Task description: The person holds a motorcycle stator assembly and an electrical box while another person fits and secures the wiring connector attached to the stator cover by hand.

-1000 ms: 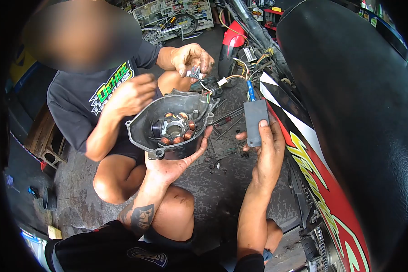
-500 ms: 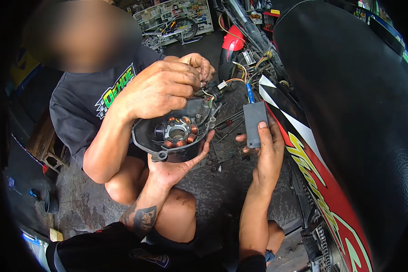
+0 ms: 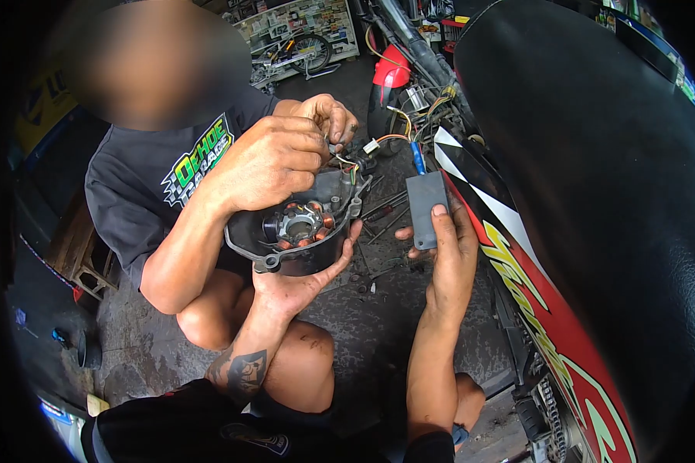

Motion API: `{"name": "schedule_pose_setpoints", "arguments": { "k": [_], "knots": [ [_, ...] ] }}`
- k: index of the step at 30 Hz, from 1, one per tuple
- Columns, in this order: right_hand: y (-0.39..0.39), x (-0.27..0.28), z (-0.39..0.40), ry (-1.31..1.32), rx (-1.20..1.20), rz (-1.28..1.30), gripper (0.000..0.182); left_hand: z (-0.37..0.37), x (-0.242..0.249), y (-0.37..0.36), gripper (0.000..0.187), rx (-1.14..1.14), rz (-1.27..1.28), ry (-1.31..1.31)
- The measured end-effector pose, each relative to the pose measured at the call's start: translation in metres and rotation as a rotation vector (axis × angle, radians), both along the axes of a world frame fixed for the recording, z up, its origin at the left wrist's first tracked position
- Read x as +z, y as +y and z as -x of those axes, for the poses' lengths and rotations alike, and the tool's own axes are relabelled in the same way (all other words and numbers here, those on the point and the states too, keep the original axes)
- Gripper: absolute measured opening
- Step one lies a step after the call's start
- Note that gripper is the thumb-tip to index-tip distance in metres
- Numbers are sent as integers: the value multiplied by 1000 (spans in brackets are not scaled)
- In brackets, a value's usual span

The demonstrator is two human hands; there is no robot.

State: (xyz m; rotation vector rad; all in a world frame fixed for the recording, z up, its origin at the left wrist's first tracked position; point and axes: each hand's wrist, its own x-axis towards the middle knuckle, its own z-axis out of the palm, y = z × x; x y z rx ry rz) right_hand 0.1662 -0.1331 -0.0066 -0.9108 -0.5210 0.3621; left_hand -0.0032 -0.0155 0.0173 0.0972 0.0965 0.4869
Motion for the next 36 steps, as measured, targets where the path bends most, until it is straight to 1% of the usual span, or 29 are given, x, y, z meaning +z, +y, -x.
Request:
{"name": "schedule_pose_setpoints", "arguments": {
  "k": [5,8,14,21,24,26,29,36],
  "knots": [
    [1,1,1,19,-13,-2,48,-1,-1,1,72,-1,-9,-21],
    [0,1,1,23,-7,-12,48,-2,-2,1,73,33,-7,20],
    [-3,2,2,6,-12,24,50,-4,-1,1,71,72,-4,48],
    [-2,1,1,8,-7,12,50,-3,0,1,69,63,-18,58],
    [-2,2,1,18,-19,-3,47,-3,0,1,71,56,-31,58],
    [-3,0,0,9,4,20,51,-3,-2,3,72,43,-42,53],
    [-3,-1,0,14,5,10,50,-2,-6,3,75,37,-72,28],
    [-2,-1,-1,10,7,14,51,-1,-6,5,75,32,-35,9]
  ]
}}
